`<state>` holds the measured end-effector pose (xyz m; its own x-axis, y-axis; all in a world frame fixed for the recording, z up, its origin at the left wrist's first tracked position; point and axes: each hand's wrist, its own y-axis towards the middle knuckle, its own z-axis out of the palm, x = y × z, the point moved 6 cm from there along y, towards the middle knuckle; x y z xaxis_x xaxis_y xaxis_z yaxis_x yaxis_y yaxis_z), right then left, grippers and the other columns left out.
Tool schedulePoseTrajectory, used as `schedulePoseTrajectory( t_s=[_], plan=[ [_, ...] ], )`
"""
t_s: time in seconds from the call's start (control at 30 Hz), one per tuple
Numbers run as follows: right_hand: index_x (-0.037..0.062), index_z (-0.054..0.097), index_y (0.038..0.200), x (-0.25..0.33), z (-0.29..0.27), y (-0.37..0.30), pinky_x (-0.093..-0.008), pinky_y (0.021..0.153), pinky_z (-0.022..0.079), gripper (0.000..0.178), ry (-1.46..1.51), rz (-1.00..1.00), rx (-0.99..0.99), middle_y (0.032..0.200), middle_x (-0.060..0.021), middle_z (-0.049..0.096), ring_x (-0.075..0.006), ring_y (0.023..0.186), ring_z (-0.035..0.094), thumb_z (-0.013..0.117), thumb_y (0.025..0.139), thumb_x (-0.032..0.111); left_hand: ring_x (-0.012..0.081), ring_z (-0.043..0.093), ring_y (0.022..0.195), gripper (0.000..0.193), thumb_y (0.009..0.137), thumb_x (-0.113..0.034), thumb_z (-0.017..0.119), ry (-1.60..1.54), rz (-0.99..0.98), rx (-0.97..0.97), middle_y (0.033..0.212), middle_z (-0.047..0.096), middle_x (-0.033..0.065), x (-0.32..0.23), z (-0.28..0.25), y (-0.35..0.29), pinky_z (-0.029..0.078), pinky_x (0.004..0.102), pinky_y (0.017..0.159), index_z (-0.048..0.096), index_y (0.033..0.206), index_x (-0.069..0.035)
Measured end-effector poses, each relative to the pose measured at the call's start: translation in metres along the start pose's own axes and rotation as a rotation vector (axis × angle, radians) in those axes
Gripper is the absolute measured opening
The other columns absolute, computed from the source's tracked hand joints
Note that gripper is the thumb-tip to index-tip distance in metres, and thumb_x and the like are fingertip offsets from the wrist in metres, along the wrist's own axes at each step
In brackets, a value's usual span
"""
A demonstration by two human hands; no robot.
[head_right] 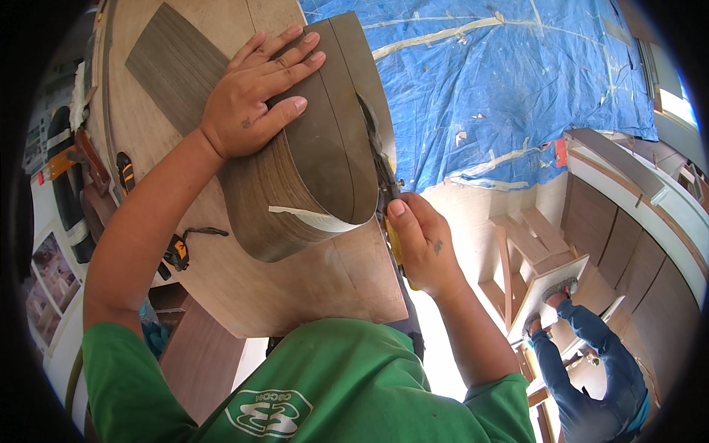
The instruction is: The person uses yellow-handled tin snips to cut a curved edge on a piece of brown laminate flooring. They hold the laminate on a workbench, cut along the curve, and then remove the cut piece. The person also handles a long strip of laminate, peeling off a backing strip.
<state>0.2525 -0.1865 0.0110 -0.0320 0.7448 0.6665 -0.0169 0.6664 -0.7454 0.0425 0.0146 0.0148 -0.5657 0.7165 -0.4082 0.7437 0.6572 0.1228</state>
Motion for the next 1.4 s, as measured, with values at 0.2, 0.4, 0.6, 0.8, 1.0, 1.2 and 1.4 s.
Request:
schedulePoseTrajectory(
  t_s=[0.2, 0.4, 0.6, 0.8, 1.0, 1.2, 1.4],
  plan=[
    [-0.0015, 0.065, 0.111, 0.002, -0.001, 0.0022, -0.0284, 0.077, 0.045, 0.041, 0.03, 0.026, -0.005, 0.091, -0.0049, 0.064, -0.011, 0.085, 0.054, 0.05, 0.108, 0.036, 0.0207, 0.037, 0.151, 0.051, 0.092, -0.031, 0.061, -0.014, -0.003, -0.001, 0.155, 0.053, 0.0019, 0.0, -0.0007, -0.0001, 0.021, 0.0481, 0.127, 0.064, 0.141, -0.019],
    [-0.0022, 0.066, 0.115, 0.0008, 0.0005, 0.0042, -0.0282, 0.079, 0.045, 0.042, 0.057, 0.033, -0.005, 0.095, -0.0045, 0.064, -0.0114, 0.088, 0.055, 0.05, 0.108, 0.036, 0.0202, 0.037, 0.151, 0.051, 0.092, -0.031, 0.061, -0.026, -0.005, 0.003, 0.155, 0.053, 0.0015, 0.0004, -0.0005, 0.0, 0.022, 0.0481, 0.127, 0.064, 0.141, -0.019],
    [-0.0019, 0.065, 0.109, 0.0017, 0.002, 0.0044, -0.0284, 0.077, 0.045, 0.041, 0.016, 0.0, -0.028, 0.09, -0.0045, 0.063, -0.0117, 0.085, 0.054, 0.049, 0.109, 0.035, 0.0198, 0.036, 0.151, 0.051, 0.092, -0.031, 0.061, -0.009, -0.007, 0.002, 0.155, 0.053, 0.0013, 0.0008, 0.0002, -0.0005, 0.022, 0.047, 0.127, 0.064, 0.141, -0.019],
    [-0.0013, 0.065, 0.106, 0.0013, 0.0012, 0.0048, -0.0279, 0.076, 0.045, 0.04, 0.006, -0.013, -0.034, 0.088, -0.0041, 0.063, -0.0111, 0.083, 0.054, 0.05, 0.108, 0.035, 0.0196, 0.036, 0.151, 0.05, 0.092, -0.031, 0.061, -0.003, -0.005, -0.005, 0.155, 0.053, 0.0012, 0.0006, 0.0, -0.0004, 0.022, 0.0468, 0.127, 0.064, 0.141, -0.019],
    [-0.0016, 0.066, 0.109, 0.0045, 0.0009, 0.0059, -0.0271, 0.076, 0.044, 0.039, 0.031, 0.008, -0.031, 0.09, -0.0032, 0.063, -0.0104, 0.084, 0.054, 0.051, 0.108, 0.035, 0.0201, 0.037, 0.151, 0.051, 0.092, -0.031, 0.061, -0.007, 0.0, -0.006, 0.155, 0.053, 0.0017, 0.0004, -0.0006, -0.0003, 0.022, 0.0475, 0.127, 0.065, 0.141, -0.019],
    [-0.0015, 0.066, 0.109, 0.0069, 0.0019, 0.008, -0.0272, 0.076, 0.044, 0.041, 0.031, -0.028, -0.025, 0.09, -0.0035, 0.064, -0.0109, 0.085, 0.054, 0.051, 0.108, 0.036, 0.0208, 0.037, 0.151, 0.051, 0.091, -0.031, 0.062, -0.013, -0.001, -0.007, 0.155, 0.054, 0.0022, 0.0003, -0.0004, 0.0, 0.022, 0.0474, 0.126, 0.065, 0.14, -0.018],
    [-0.001, 0.066, 0.107, 0.0012, 0.0004, 0.0091, -0.0275, 0.075, 0.045, 0.04, -0.023, -0.015, -0.043, 0.089, -0.004, 0.064, -0.0113, 0.082, 0.054, 0.051, 0.108, 0.036, 0.0228, 0.039, 0.15, 0.052, 0.09, -0.03, 0.062, -0.024, 0.004, -0.006, 0.155, 0.054, 0.0031, 0.0003, -0.0013, -0.0002, 0.022, 0.049, 0.126, 0.064, 0.141, -0.018]
  ],
)
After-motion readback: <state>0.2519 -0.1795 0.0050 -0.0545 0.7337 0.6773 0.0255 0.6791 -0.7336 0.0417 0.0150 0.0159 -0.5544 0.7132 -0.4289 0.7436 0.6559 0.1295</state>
